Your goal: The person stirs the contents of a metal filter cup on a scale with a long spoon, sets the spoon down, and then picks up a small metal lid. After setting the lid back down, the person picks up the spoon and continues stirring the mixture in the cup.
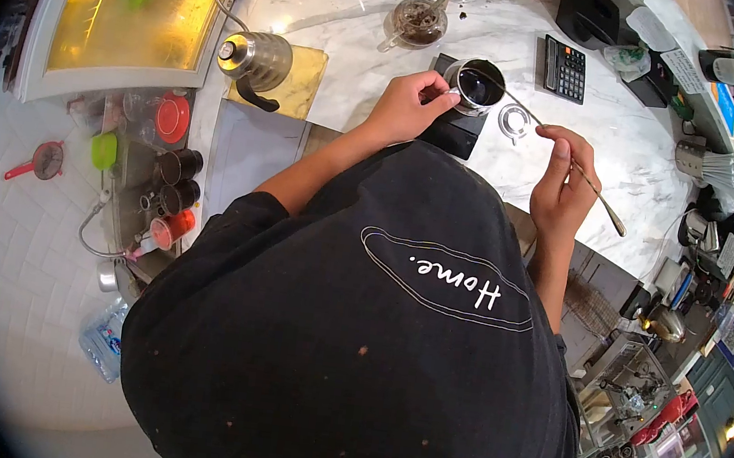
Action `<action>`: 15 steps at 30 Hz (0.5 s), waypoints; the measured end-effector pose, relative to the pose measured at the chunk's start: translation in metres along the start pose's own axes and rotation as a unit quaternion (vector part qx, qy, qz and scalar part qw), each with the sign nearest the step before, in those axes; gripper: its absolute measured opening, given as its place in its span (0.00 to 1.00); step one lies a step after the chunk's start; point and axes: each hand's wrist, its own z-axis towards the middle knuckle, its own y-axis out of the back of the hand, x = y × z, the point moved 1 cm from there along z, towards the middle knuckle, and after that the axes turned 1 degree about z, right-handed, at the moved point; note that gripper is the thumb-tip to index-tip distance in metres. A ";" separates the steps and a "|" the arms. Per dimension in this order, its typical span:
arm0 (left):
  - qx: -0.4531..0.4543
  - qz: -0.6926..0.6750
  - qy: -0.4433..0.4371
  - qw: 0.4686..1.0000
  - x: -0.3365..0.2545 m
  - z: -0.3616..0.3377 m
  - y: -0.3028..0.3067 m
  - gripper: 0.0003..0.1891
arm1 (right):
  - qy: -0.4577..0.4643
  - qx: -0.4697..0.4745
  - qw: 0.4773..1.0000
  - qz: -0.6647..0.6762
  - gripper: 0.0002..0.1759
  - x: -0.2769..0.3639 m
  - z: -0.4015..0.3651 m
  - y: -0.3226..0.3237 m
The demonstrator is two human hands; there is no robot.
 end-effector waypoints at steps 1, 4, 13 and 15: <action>0.000 0.000 0.000 1.000 0.000 0.000 0.000 0.13 | 0.000 0.000 1.000 0.000 0.08 -0.001 0.000 0.000; 0.005 -0.009 0.006 1.000 -0.004 -0.001 0.000 0.13 | 0.007 0.034 0.999 -0.005 0.08 -0.002 -0.001 -0.004; -0.002 -0.005 -0.004 1.000 0.005 -0.003 -0.002 0.12 | -0.015 0.014 0.999 -0.040 0.10 -0.015 0.002 -0.005; -0.004 -0.016 -0.006 1.000 0.003 -0.003 -0.001 0.12 | -0.023 0.011 0.999 -0.032 0.10 -0.015 0.001 -0.005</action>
